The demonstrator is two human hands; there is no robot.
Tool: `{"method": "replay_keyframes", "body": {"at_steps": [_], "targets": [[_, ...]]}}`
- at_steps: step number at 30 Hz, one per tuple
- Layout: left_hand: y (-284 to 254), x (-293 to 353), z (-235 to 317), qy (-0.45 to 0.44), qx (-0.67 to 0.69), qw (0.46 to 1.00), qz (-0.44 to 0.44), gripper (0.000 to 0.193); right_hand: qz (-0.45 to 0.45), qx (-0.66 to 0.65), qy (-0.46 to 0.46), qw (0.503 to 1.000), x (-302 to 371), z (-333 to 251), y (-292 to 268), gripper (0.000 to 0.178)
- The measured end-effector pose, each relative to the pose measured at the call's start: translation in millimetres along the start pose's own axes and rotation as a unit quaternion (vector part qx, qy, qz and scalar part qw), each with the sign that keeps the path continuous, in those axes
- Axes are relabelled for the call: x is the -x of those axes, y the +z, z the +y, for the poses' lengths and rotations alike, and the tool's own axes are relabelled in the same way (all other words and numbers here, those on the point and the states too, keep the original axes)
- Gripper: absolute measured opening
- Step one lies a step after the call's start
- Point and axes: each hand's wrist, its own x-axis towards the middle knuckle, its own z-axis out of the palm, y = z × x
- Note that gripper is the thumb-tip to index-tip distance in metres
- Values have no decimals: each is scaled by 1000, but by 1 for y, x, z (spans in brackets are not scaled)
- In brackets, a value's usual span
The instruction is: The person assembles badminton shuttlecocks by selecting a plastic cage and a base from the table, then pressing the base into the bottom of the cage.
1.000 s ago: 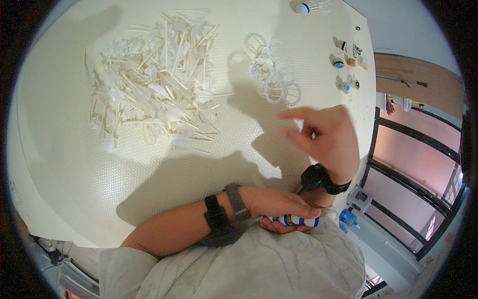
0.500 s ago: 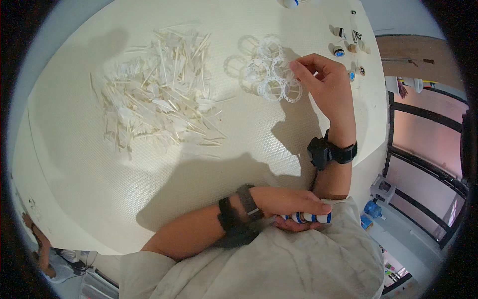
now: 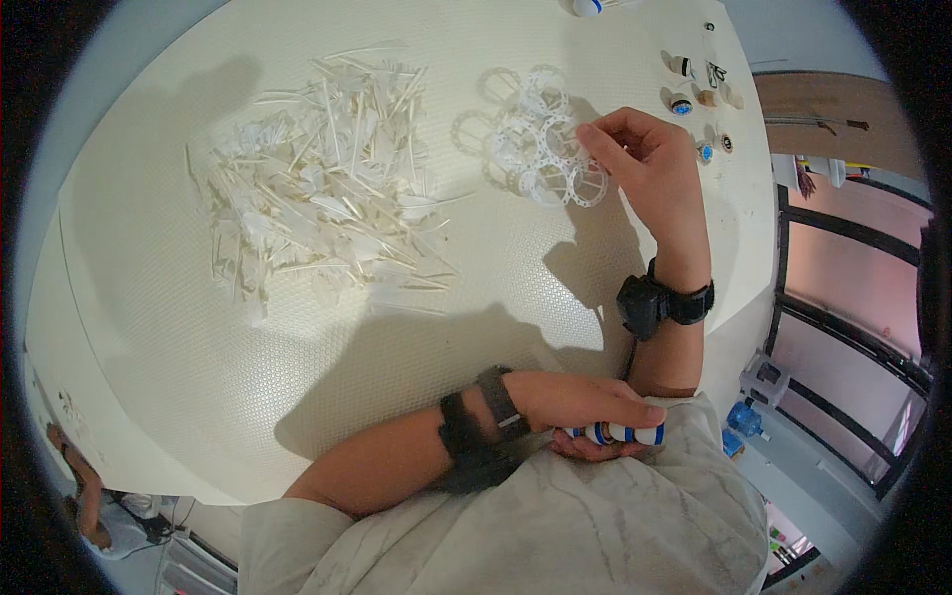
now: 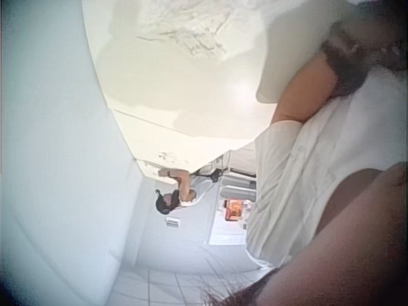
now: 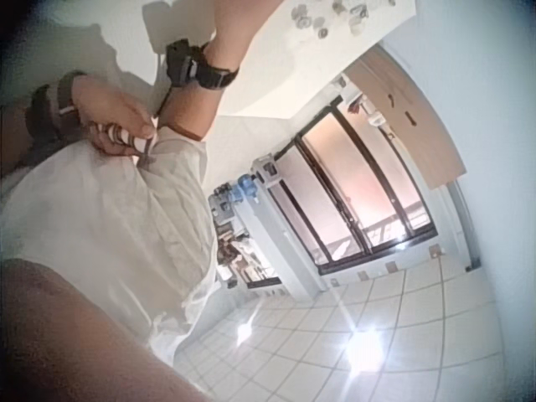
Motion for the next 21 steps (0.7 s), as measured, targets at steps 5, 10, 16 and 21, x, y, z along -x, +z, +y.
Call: {"method": "replay_keyframes", "body": {"at_steps": [5,10,16,21], "targets": [[-1,0,3,0,-7,1000,-11,54,-11,18,-11,1000,1,0,0,27],[-1,0,3,2,-13,1000,-13,56,-15,27,-20,999,0,3,-4,25],[-2,0,2,-2,-9,1000,-19,56,51,69,-105,991,3,-10,-4,20],[-4,-3,0,-1,-2,1000,-28,56,49,191,-380,904,2,-23,4,36]]}}
